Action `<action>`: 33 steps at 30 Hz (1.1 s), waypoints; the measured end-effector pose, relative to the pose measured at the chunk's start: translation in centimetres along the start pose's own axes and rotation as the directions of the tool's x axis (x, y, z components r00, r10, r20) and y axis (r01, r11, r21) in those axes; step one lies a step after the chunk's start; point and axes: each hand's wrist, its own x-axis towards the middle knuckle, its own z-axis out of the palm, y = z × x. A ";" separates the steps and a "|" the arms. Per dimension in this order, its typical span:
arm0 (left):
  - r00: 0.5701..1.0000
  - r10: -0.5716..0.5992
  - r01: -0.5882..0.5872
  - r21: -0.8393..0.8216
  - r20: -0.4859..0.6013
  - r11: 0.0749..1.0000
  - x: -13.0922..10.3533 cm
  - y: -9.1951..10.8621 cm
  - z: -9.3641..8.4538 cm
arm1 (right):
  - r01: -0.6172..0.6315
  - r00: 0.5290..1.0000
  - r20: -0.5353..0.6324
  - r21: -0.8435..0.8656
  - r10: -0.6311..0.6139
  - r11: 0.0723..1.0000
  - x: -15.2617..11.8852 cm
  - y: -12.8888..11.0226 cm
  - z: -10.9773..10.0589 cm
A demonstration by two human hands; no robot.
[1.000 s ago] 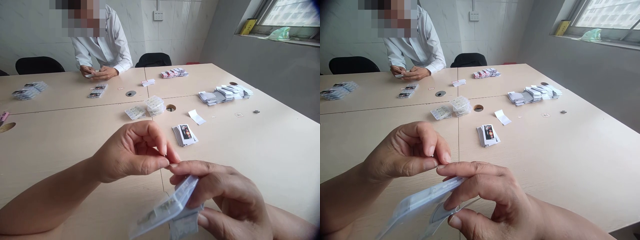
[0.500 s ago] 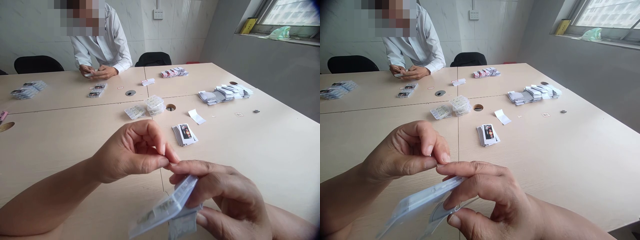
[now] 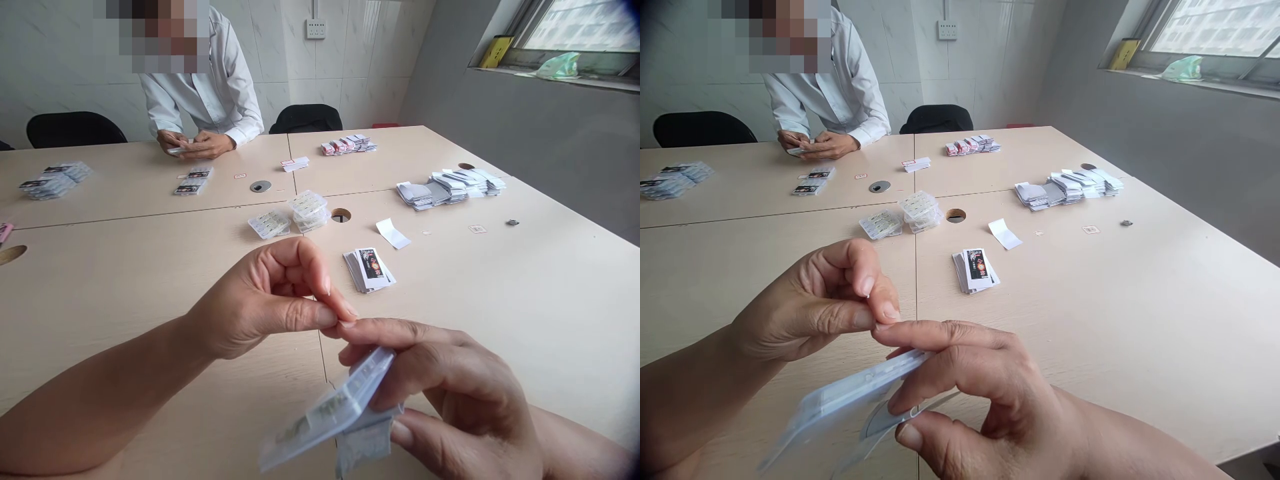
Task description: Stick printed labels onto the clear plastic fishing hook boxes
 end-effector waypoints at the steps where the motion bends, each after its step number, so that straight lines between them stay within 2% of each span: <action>1: 1.000 0.001 -0.001 0.003 0.005 1.000 0.0 0.0 0.0 | -0.005 1.000 0.004 0.000 0.005 1.000 0.0 0.0 0.0; 13: 1.000 0.026 -0.028 0.113 0.016 0.993 -0.3 0.1 0.2 | 0.010 1.000 -0.014 0.003 -0.010 1.000 0.0 -0.1 -0.1; 22: 0.996 0.060 -0.064 0.056 0.071 0.996 -0.2 -0.2 0.4 | 0.033 0.999 0.028 -0.041 -0.032 0.999 0.0 0.0 -0.1; 33: 0.999 0.022 -0.023 0.045 0.026 0.999 -0.4 -0.2 0.1 | 0.072 0.997 0.038 -0.033 -0.071 0.997 0.2 0.1 -0.3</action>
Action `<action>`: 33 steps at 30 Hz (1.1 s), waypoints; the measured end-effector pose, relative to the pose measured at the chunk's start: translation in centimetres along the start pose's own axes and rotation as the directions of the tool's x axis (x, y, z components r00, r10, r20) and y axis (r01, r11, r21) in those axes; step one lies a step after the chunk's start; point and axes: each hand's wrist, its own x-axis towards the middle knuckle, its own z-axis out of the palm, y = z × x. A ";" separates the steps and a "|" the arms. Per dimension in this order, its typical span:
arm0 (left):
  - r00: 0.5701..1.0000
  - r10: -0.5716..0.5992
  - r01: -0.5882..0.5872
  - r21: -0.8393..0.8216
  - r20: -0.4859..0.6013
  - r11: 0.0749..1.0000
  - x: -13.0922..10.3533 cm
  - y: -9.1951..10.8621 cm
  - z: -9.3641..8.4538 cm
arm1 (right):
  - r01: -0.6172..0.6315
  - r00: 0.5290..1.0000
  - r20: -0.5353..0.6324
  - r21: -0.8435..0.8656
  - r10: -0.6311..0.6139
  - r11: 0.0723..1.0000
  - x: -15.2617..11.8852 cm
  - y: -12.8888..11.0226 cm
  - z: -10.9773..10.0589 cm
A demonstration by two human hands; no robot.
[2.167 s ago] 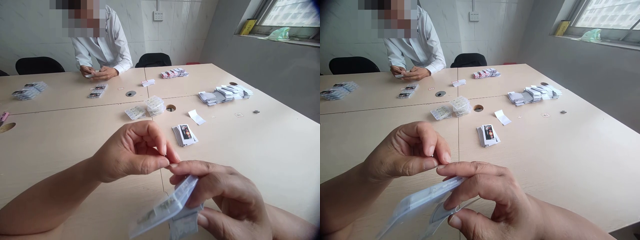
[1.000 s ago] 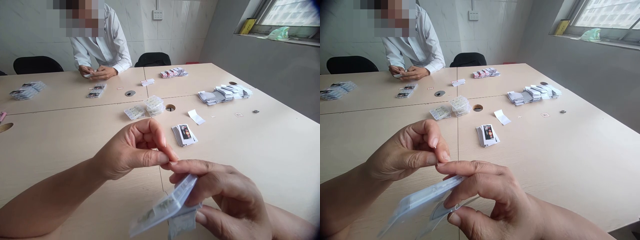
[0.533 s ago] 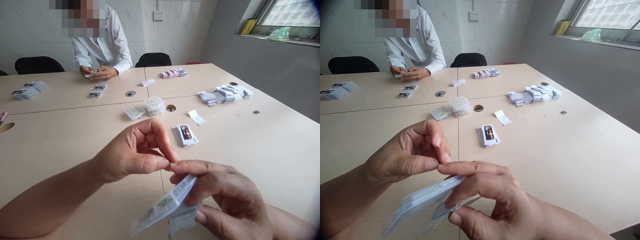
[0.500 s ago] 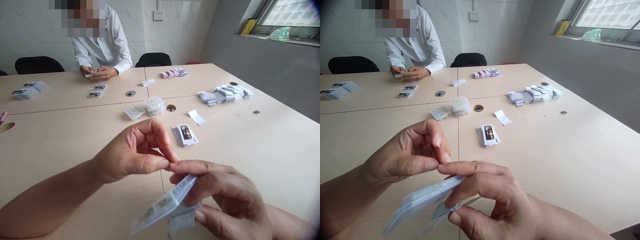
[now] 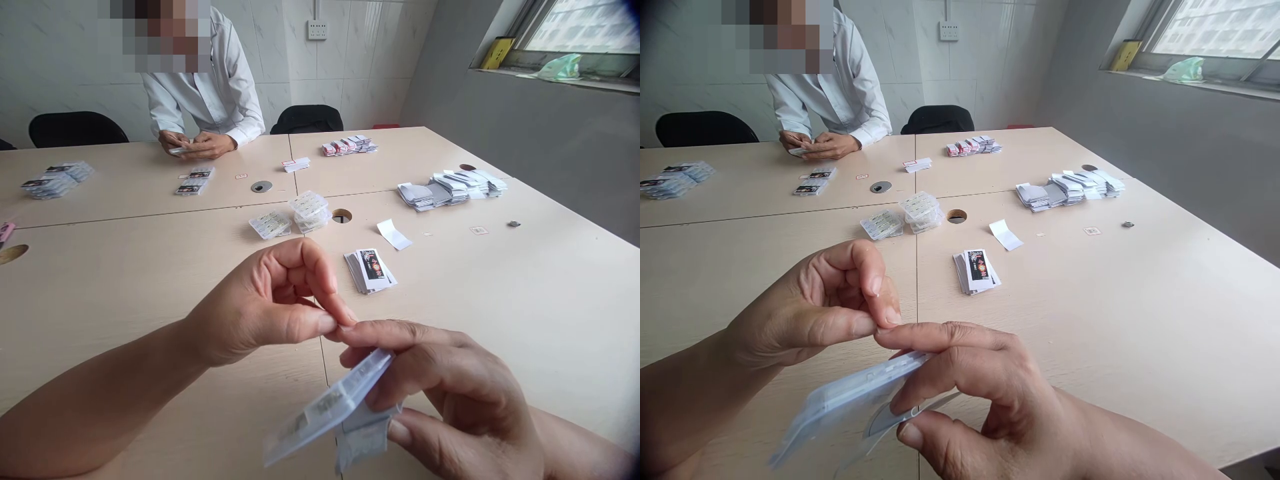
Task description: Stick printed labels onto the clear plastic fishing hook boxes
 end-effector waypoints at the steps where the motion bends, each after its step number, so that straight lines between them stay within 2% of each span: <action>1: 1.000 -0.009 0.009 -0.006 0.004 1.000 0.0 0.0 -0.1 | 0.000 1.000 0.002 0.000 0.000 1.000 0.0 0.0 0.0; 9: 0.999 -0.050 0.050 -0.009 0.003 0.999 0.2 0.0 -0.3 | -0.009 1.000 0.006 0.005 0.009 1.000 -0.2 0.0 0.0; 19: 0.999 -0.024 0.024 0.008 0.033 1.000 0.1 0.1 -0.3 | -0.023 1.000 -0.009 -0.020 0.023 1.000 -0.1 -0.1 0.1; 27: 1.000 -0.015 0.015 0.030 0.003 0.999 0.1 0.1 -0.3 | -0.004 1.000 -0.020 -0.004 0.004 1.000 -0.3 0.0 0.1; 33: 0.998 -0.064 0.063 -0.046 -0.017 0.997 0.2 0.0 -0.2 | 0.000 1.000 -0.001 0.017 0.000 1.000 -0.2 0.1 0.2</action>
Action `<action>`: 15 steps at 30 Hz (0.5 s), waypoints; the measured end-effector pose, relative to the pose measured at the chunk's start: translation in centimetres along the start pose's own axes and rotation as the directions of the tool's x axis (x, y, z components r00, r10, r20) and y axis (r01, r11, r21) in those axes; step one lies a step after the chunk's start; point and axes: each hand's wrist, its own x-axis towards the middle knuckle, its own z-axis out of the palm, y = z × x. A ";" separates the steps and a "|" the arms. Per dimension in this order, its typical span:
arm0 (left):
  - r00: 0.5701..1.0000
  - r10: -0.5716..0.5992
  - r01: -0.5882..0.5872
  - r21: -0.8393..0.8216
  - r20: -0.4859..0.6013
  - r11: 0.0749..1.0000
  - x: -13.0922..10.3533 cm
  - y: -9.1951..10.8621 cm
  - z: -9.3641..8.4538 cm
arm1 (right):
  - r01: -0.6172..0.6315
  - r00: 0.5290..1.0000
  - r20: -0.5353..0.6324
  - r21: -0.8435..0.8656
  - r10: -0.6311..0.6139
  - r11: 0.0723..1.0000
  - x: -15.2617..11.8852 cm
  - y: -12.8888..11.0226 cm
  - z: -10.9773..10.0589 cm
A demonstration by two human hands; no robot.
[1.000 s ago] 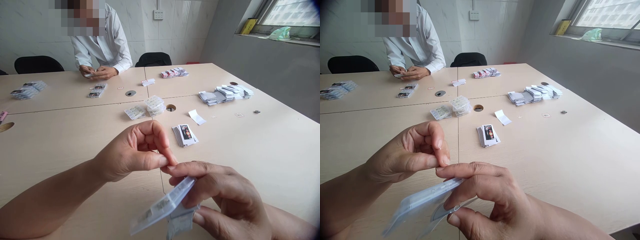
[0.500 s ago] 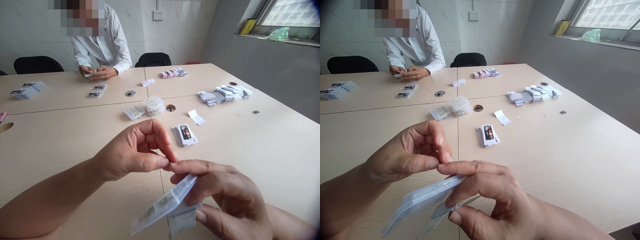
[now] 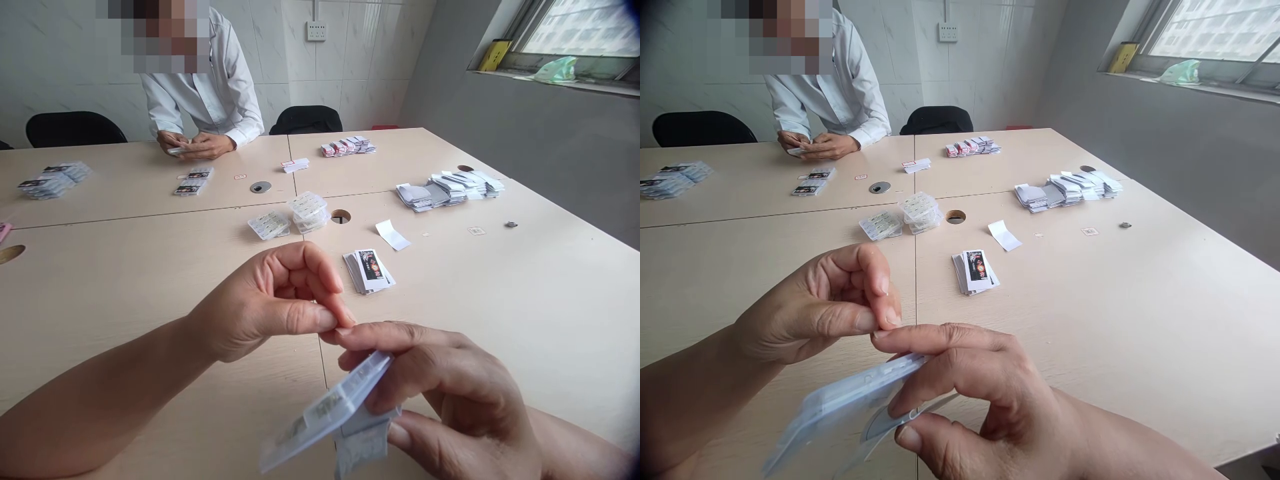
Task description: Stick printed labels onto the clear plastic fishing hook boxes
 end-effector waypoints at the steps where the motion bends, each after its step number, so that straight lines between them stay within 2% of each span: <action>1: 1.000 -0.007 0.007 -0.009 -0.006 1.000 0.0 0.0 0.0 | 0.000 1.000 0.001 -0.002 0.000 1.000 0.0 0.0 0.0; 9: 0.998 -0.063 0.061 -0.057 -0.030 0.997 0.3 -0.3 -0.1 | -0.012 1.000 -0.017 0.041 0.013 0.999 0.1 0.2 0.0; 15: 0.999 -0.027 0.027 -0.021 -0.022 0.999 0.3 -0.2 0.0 | -0.010 1.000 -0.026 0.083 0.012 0.997 0.0 0.3 0.2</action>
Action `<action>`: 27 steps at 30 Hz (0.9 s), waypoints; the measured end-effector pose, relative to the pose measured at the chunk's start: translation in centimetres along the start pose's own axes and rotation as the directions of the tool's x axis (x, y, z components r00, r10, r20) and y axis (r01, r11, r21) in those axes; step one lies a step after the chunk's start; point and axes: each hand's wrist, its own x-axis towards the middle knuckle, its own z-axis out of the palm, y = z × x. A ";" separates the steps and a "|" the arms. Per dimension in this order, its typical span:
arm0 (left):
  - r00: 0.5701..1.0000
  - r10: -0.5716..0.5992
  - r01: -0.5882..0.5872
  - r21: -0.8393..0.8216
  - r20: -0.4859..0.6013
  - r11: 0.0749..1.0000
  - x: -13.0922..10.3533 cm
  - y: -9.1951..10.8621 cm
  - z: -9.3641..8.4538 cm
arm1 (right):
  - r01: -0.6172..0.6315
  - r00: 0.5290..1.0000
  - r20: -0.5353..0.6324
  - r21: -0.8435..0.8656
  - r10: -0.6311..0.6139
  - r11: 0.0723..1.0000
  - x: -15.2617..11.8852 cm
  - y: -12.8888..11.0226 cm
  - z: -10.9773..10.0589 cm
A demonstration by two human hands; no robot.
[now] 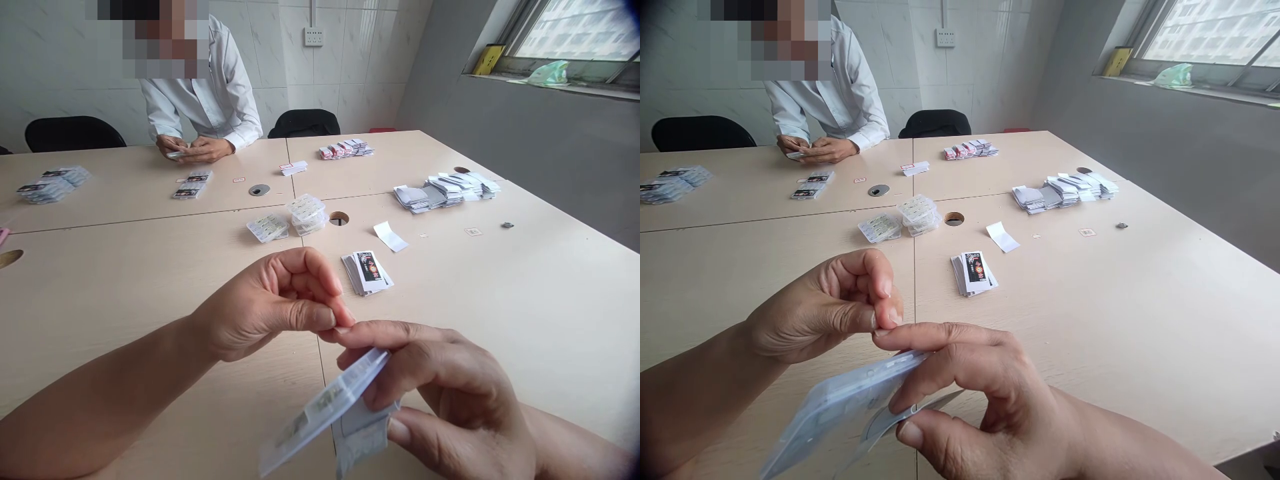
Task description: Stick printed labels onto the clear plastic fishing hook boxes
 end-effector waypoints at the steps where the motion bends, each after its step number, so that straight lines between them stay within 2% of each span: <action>1: 1.000 0.009 -0.009 0.010 -0.001 1.000 0.0 0.0 0.1 | -0.005 1.000 -0.005 0.011 0.005 1.000 0.0 0.0 0.0; 10: 0.992 0.124 -0.123 0.119 0.000 0.985 -0.5 0.2 0.4 | -0.071 0.996 -0.041 0.064 0.074 0.995 -0.1 -0.2 0.1; 16: 0.979 0.205 -0.201 0.185 -0.004 0.962 -0.6 0.2 0.7 | -0.052 0.998 -0.027 0.066 0.054 0.996 -0.3 0.0 0.0; 22: 0.984 0.169 -0.175 0.141 0.052 0.974 -0.5 0.0 0.0 | -0.022 1.000 -0.011 0.001 0.022 1.000 -0.3 -0.1 -0.1; 27: 0.990 0.139 -0.138 0.104 0.002 0.985 -0.5 -0.3 -0.1 | -0.014 1.000 -0.013 -0.020 0.014 1.000 -0.2 -0.1 0.0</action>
